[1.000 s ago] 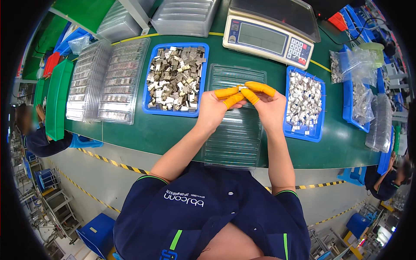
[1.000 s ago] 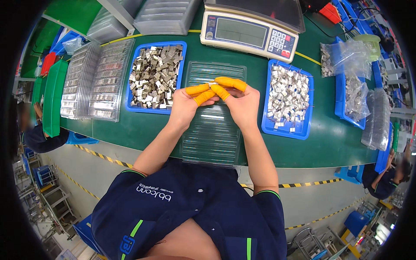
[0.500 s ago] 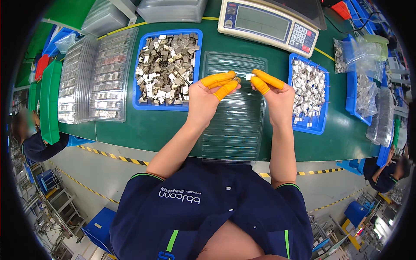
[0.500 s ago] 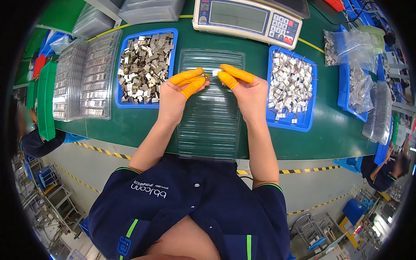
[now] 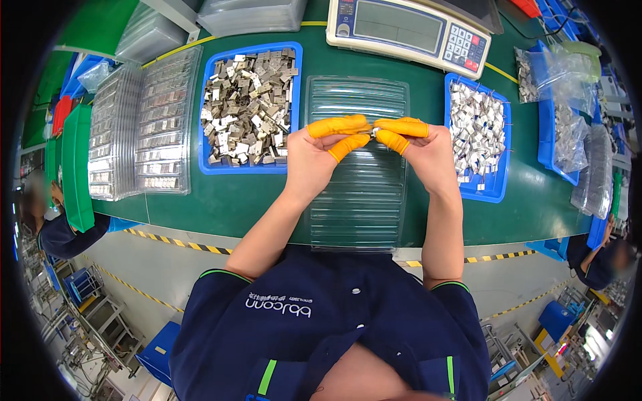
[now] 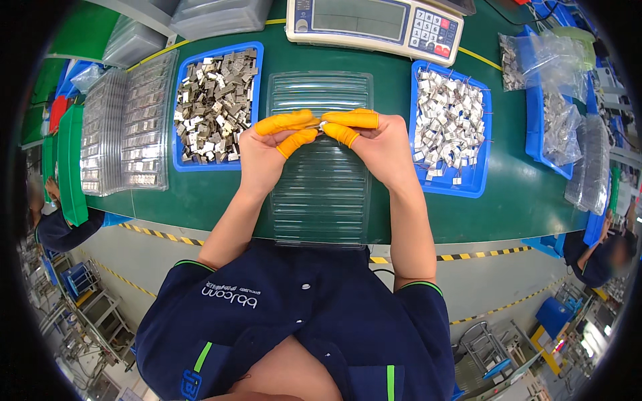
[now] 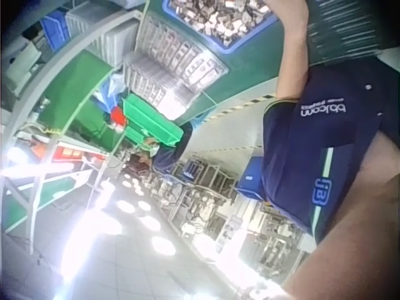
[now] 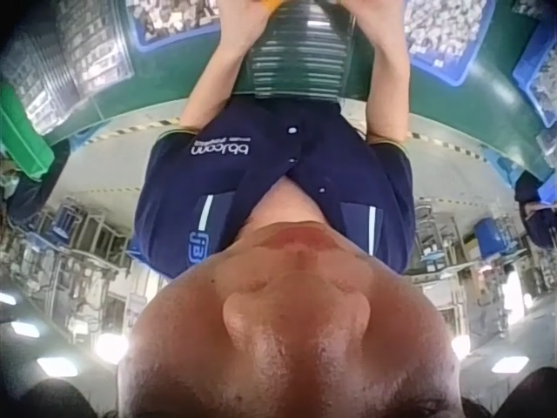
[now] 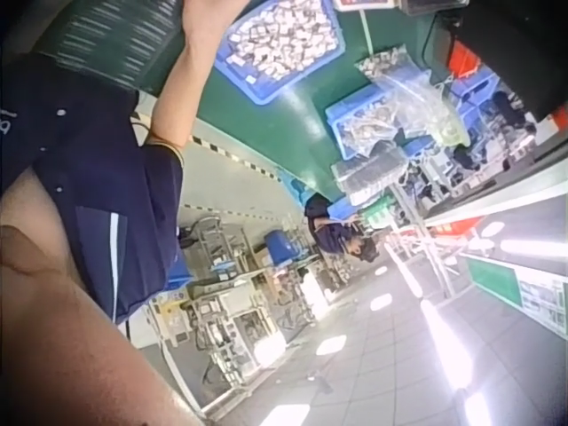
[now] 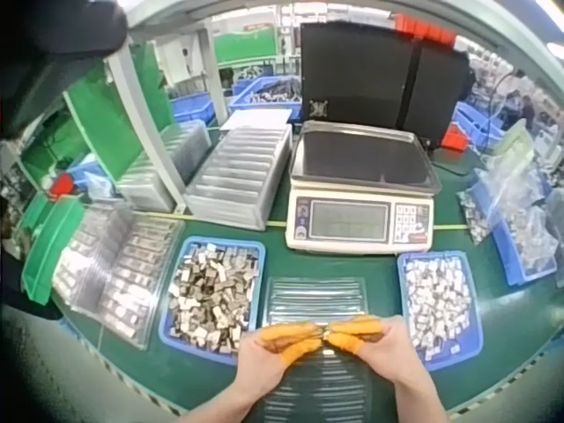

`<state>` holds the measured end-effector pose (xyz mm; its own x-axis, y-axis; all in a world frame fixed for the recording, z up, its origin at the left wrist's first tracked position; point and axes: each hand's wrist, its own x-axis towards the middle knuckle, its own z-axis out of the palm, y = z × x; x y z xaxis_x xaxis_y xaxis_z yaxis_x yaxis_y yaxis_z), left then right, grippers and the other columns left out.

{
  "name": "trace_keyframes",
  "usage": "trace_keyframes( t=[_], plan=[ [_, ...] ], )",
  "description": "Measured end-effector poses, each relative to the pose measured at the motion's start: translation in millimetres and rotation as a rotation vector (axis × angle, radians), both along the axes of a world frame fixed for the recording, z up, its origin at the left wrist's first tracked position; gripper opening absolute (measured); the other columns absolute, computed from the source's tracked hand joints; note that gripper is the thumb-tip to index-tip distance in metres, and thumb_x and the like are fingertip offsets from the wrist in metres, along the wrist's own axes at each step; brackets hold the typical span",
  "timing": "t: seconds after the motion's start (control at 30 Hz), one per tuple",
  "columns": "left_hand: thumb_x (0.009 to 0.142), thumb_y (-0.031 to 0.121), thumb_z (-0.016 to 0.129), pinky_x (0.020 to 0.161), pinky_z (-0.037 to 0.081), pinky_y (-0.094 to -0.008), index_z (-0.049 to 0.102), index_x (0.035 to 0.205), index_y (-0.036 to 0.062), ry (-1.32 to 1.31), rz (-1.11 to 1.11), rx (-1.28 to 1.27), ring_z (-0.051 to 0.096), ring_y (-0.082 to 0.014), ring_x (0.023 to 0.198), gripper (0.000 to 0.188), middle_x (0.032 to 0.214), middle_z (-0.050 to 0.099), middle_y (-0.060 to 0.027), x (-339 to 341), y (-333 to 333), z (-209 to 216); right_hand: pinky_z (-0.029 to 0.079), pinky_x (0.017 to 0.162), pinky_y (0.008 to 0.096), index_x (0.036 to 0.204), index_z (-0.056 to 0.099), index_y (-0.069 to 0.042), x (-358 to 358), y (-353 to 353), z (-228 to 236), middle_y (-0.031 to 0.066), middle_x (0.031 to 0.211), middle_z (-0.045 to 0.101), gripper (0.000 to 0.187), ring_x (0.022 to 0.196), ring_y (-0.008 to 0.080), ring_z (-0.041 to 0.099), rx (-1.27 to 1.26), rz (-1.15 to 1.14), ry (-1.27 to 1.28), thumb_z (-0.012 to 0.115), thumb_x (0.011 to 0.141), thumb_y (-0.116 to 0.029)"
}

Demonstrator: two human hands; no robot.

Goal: The person sorts small electronic components by hand, taking them from plastic trays and a plastic bag and placing them into organized compartments.

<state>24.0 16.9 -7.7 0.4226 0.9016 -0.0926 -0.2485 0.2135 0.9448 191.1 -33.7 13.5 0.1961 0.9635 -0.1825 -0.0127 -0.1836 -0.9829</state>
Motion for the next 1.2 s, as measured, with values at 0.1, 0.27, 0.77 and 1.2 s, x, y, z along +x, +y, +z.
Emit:
trace_keyframes(
  t=[0.1, 0.27, 0.77, 1.2],
  plan=[
    [0.074, -0.007, 0.066, 0.080, 0.053, -0.0288, 0.064, 0.095, -0.0059, -0.009, -0.055, -0.012, 0.065, -0.0190, 0.086, 0.021, 0.092, 0.066, -0.0125, -4.4, 5.6, -2.0, 0.050, 0.077, 0.0240, 0.093, 0.067, 0.003, 4.6, -2.2, 2.8, 0.0092, 0.093, 0.066, 0.020, 0.082, 0.0139, 0.062, -0.032, 0.041, 0.140, 0.069, 0.073, 0.004],
    [0.072, -0.007, 0.067, 0.075, 0.054, -0.0299, 0.064, 0.091, -0.0067, -0.053, -0.146, -0.023, 0.065, -0.0199, 0.081, 0.019, 0.089, 0.066, -0.0143, -10.4, 7.2, -3.9, 0.050, 0.077, 0.0269, 0.088, 0.064, 0.004, 7.3, -1.9, 0.5, 0.0099, 0.096, 0.061, 0.025, 0.086, 0.0160, 0.060, -0.038, 0.124, 0.308, 0.072, 0.064, 0.008],
    [0.077, -0.003, 0.064, 0.069, 0.051, -0.0271, 0.053, 0.109, -0.0042, -0.308, -0.304, -0.126, 0.064, -0.0169, 0.073, 0.034, 0.084, 0.066, -0.0137, -4.4, 2.3, -4.8, 0.052, 0.079, 0.0281, 0.104, 0.061, 0.007, -2.3, -14.2, 6.1, 0.0132, 0.094, 0.065, 0.030, 0.085, 0.0202, 0.065, -0.036, 0.202, 0.327, 0.066, 0.075, 0.004],
    [0.077, -0.002, 0.065, 0.068, 0.052, -0.0267, 0.052, 0.112, -0.0037, -0.323, -0.321, -0.139, 0.064, -0.0179, 0.069, 0.037, 0.079, 0.065, -0.0137, -2.7, 2.3, -3.7, 0.048, 0.081, 0.0264, 0.103, 0.064, 0.003, -7.2, -15.9, 6.5, 0.0081, 0.094, 0.063, 0.023, 0.085, 0.0162, 0.062, 0.123, 0.168, 0.122, 0.062, 0.080, 0.001]
  ],
)
